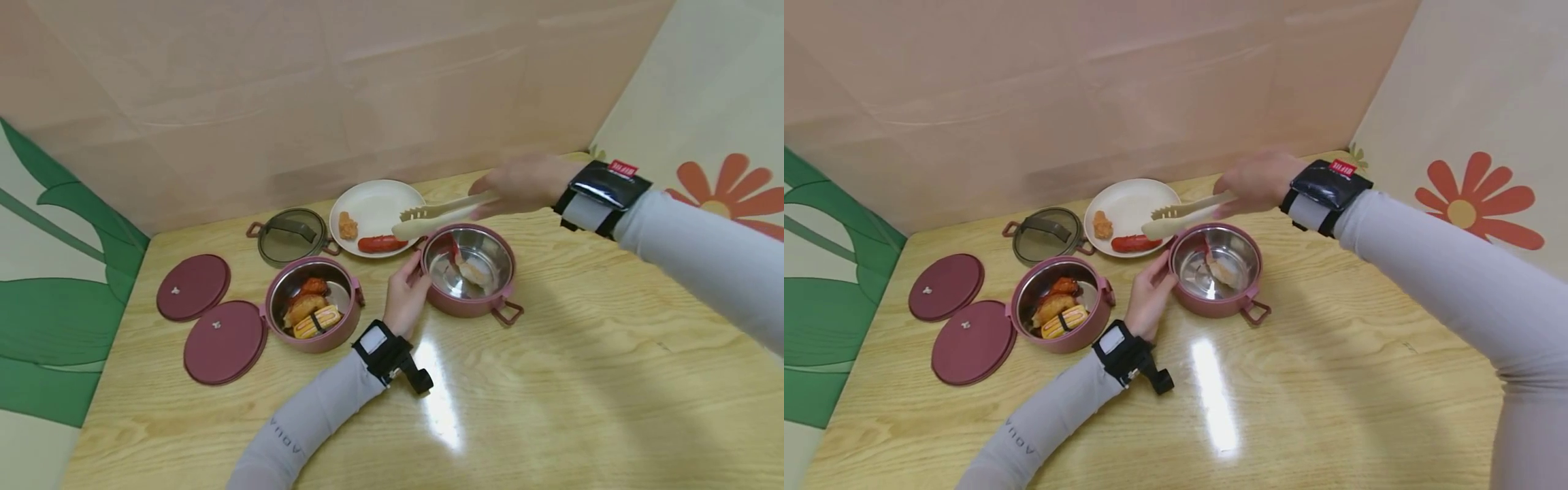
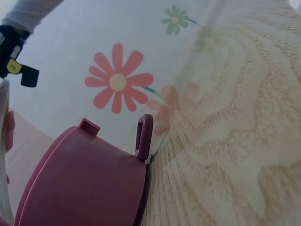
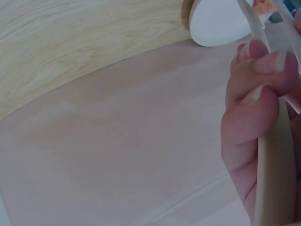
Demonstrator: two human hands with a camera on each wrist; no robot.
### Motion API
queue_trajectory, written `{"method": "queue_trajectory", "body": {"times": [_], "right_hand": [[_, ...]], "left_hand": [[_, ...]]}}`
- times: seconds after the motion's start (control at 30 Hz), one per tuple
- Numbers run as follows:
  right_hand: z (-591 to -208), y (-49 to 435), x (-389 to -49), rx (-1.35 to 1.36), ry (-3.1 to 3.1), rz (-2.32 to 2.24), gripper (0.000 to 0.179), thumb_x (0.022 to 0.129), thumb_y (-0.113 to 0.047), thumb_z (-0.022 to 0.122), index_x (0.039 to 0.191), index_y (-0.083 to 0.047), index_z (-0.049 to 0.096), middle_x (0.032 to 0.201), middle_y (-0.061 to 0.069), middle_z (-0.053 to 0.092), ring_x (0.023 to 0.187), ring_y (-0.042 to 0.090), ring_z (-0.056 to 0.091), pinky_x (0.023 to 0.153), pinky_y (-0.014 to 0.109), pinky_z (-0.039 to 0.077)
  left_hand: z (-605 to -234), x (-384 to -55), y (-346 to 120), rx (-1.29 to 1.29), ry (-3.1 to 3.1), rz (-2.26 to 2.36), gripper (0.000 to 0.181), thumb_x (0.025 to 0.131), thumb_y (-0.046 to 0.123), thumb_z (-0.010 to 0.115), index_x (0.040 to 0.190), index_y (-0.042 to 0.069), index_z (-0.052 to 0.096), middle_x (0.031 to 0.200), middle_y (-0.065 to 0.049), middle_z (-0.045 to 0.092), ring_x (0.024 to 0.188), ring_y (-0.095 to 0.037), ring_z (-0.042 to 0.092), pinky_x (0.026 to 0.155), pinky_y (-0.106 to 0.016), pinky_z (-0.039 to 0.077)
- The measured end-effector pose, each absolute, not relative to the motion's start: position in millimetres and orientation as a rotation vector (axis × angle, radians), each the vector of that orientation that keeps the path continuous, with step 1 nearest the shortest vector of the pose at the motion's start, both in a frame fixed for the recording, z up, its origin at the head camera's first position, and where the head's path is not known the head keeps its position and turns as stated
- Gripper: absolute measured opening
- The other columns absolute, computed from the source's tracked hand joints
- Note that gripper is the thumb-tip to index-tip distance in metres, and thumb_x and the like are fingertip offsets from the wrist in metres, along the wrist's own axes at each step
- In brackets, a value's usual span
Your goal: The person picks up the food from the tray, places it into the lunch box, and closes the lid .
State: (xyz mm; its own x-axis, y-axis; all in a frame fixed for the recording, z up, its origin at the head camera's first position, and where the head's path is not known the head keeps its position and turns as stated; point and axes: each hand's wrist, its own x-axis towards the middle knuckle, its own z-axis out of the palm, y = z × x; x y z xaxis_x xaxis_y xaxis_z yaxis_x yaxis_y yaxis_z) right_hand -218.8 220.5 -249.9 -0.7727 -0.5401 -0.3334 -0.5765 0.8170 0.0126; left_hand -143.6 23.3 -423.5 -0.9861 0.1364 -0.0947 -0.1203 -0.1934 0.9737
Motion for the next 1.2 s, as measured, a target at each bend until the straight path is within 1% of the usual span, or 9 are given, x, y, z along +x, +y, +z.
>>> {"method": "queue_trajectory", "body": {"times": [0.23,0.3,0.4,0.47,0.53,0.67,0.77,1.03,1.2], "right_hand": [[-260,207,-227,-0.906,2.669,0.171,0.049,0.095,-0.045,0.06,0.127,-0.007,0.065,0.113,0.014,0.072,0.096,0.031,0.069,0.084,0.049,0.056],[-262,204,-229,-0.91,2.668,0.179,0.048,0.095,-0.044,0.061,0.126,-0.007,0.066,0.111,0.013,0.073,0.091,0.029,0.07,0.081,0.047,0.057],[-263,200,-232,-0.903,2.667,0.197,0.049,0.094,-0.045,0.062,0.126,-0.007,0.066,0.111,0.013,0.073,0.09,0.027,0.07,0.079,0.045,0.057],[-264,196,-233,-0.896,2.666,0.218,0.049,0.094,-0.046,0.062,0.126,-0.009,0.066,0.11,0.012,0.073,0.088,0.026,0.069,0.076,0.043,0.057],[-264,193,-235,-0.89,2.668,0.248,0.049,0.094,-0.047,0.062,0.125,-0.01,0.067,0.109,0.011,0.073,0.086,0.024,0.068,0.071,0.039,0.056],[-264,184,-238,-0.9,2.675,0.292,0.043,0.093,-0.047,0.064,0.118,-0.013,0.071,0.098,0.005,0.074,0.076,0.019,0.062,0.062,0.031,0.049],[-263,178,-240,-0.917,2.672,0.296,0.04,0.092,-0.045,0.065,0.116,-0.013,0.071,0.097,0.005,0.073,0.077,0.019,0.061,0.064,0.032,0.048],[-264,171,-246,-0.877,2.651,0.302,0.046,0.09,-0.043,0.069,0.121,-0.009,0.069,0.112,0.012,0.072,0.091,0.024,0.065,0.076,0.038,0.054],[-264,170,-248,-0.868,2.639,0.301,0.043,0.089,-0.04,0.071,0.119,-0.01,0.07,0.112,0.012,0.072,0.094,0.025,0.065,0.078,0.039,0.053]], "left_hand": [[-425,-141,20,0.024,1.874,2.314,0.055,0.092,-0.01,0.048,0.146,-0.006,0.038,0.151,-0.021,0.041,0.137,-0.031,0.045,0.11,-0.033,0.043],[-426,-141,19,0.021,1.878,2.307,0.055,0.092,-0.01,0.049,0.146,-0.006,0.039,0.151,-0.021,0.041,0.137,-0.031,0.045,0.109,-0.033,0.043],[-426,-140,19,0.013,1.882,2.297,0.056,0.091,-0.009,0.049,0.146,-0.005,0.039,0.152,-0.02,0.04,0.136,-0.031,0.045,0.109,-0.032,0.043],[-425,-140,18,0.0,1.883,2.289,0.056,0.092,-0.009,0.05,0.146,-0.004,0.039,0.152,-0.02,0.04,0.137,-0.03,0.045,0.109,-0.032,0.043],[-425,-140,18,-0.007,1.886,2.283,0.055,0.092,-0.008,0.05,0.146,-0.004,0.039,0.152,-0.02,0.041,0.137,-0.03,0.045,0.109,-0.032,0.043],[-425,-139,17,-0.014,1.889,2.285,0.055,0.093,-0.008,0.051,0.146,-0.004,0.04,0.151,-0.02,0.042,0.136,-0.03,0.046,0.109,-0.033,0.043],[-425,-139,17,0.002,1.884,2.304,0.054,0.092,-0.008,0.051,0.145,-0.006,0.039,0.15,-0.022,0.042,0.136,-0.032,0.046,0.109,-0.033,0.043],[-426,-138,19,0.015,1.851,2.324,0.055,0.093,-0.009,0.051,0.146,-0.006,0.038,0.151,-0.021,0.041,0.137,-0.032,0.045,0.11,-0.033,0.042],[-429,-138,23,0.019,1.861,2.329,0.056,0.092,-0.01,0.05,0.146,-0.006,0.038,0.151,-0.022,0.041,0.137,-0.031,0.044,0.111,-0.034,0.041]]}}
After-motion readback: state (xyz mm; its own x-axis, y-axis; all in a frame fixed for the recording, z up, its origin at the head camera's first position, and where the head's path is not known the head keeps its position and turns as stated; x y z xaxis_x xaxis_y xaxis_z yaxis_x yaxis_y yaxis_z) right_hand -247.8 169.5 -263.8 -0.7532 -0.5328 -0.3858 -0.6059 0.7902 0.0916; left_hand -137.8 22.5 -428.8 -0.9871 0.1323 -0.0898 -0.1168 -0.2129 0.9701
